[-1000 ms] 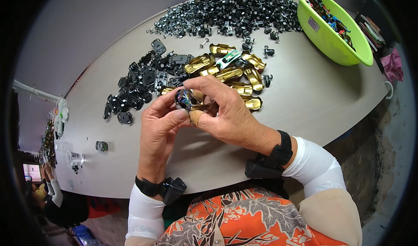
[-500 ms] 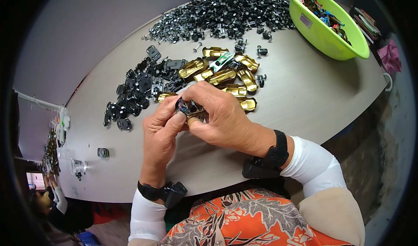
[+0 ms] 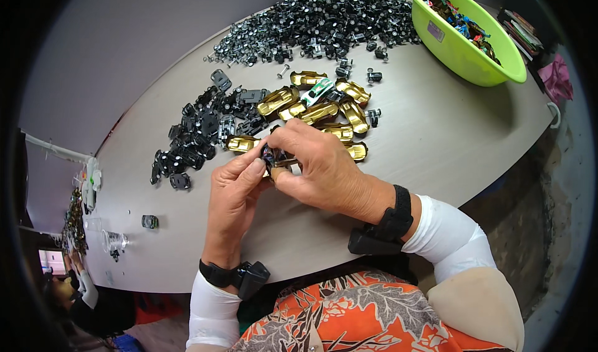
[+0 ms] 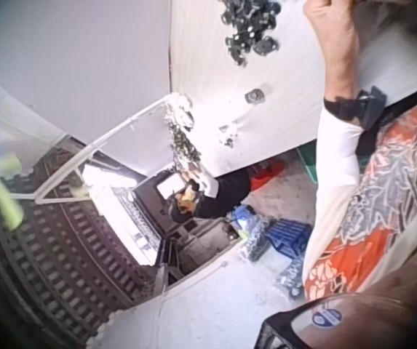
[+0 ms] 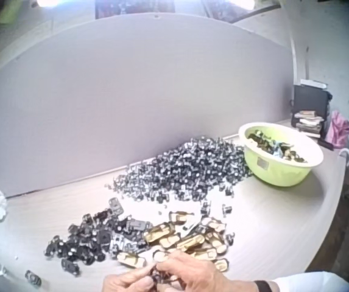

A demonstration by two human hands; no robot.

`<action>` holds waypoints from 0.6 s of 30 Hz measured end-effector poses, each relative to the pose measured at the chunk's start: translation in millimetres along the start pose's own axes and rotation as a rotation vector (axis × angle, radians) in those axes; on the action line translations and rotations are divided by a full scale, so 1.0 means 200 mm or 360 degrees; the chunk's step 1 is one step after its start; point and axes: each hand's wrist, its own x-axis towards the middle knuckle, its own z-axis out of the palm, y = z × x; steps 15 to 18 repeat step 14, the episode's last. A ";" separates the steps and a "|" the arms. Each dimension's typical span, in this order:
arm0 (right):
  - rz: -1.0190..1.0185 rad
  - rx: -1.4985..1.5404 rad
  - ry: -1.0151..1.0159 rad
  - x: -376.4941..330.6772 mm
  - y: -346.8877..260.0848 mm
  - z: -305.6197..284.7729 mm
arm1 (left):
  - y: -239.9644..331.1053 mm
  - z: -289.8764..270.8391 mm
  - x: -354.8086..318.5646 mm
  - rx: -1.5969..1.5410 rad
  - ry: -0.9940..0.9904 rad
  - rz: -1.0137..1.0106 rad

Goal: The person assembles small toy cars by hand at a table. They pick up black chassis and colorful car bodies, snap them together, and place the finished units on the table. The person handles the parts one at a time, repeatedly performing the same assembly sequence.

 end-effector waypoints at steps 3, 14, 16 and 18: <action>0.0059 0.0050 0.0066 0.00 0.00 0.02 | -0.02 -0.01 -0.02 0.0157 0.0034 0.0063; -0.0049 0.0281 -0.0137 0.00 0.01 0.01 | -0.02 -0.09 0.02 -0.0132 -0.0228 -0.0214; -0.0049 0.0281 -0.0137 0.00 0.01 0.01 | -0.02 -0.09 0.02 -0.0132 -0.0228 -0.0214; -0.0049 0.0281 -0.0137 0.00 0.01 0.01 | -0.02 -0.09 0.02 -0.0132 -0.0228 -0.0214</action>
